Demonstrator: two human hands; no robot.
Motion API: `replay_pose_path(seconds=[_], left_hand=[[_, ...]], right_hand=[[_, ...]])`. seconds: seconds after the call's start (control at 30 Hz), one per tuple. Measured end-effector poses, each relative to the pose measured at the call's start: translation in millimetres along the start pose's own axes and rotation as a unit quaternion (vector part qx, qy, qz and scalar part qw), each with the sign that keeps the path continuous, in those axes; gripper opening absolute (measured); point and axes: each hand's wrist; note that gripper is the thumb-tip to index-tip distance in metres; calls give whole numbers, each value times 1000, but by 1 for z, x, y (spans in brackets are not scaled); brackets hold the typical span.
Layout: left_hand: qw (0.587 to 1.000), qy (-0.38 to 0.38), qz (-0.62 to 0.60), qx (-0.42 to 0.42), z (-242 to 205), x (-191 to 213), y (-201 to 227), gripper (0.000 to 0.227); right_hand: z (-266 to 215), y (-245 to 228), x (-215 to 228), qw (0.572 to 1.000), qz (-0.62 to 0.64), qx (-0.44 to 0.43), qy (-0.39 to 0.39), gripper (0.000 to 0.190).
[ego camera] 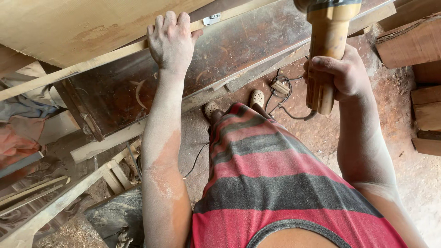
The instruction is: The person uses an angle grinder with a sanding disc to smooth the surface and edges of a large wooden plank. They hold the plank with one hand while guiding the tool with the other, moving along the length and edges of the wood.
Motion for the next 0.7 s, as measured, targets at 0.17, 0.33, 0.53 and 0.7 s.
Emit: replay_pose_path(seconds=[0.17, 0.33, 0.53, 0.7], left_hand=[[999, 40, 31, -13, -3, -16, -7, 58], [998, 57, 14, -36, 4, -40, -21, 63], [999, 36, 28, -22, -8, -27, -21, 62], [999, 28, 28, -16, -11, -4, -18, 58]], right_hand=[[5, 2, -29, 998, -36, 3, -53, 37], [11, 10, -72, 989, -82, 28, -121, 54], [13, 9, -50, 992, -90, 14, -86, 52], [10, 7, 4, 1000, -6, 7, -20, 44]])
Point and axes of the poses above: each hand's wrist, its own z-axis towards the middle knuckle, its own x-axis out of the back of the hand, y = z × x, and after that the axes turned 4 degrees about x, right-handed
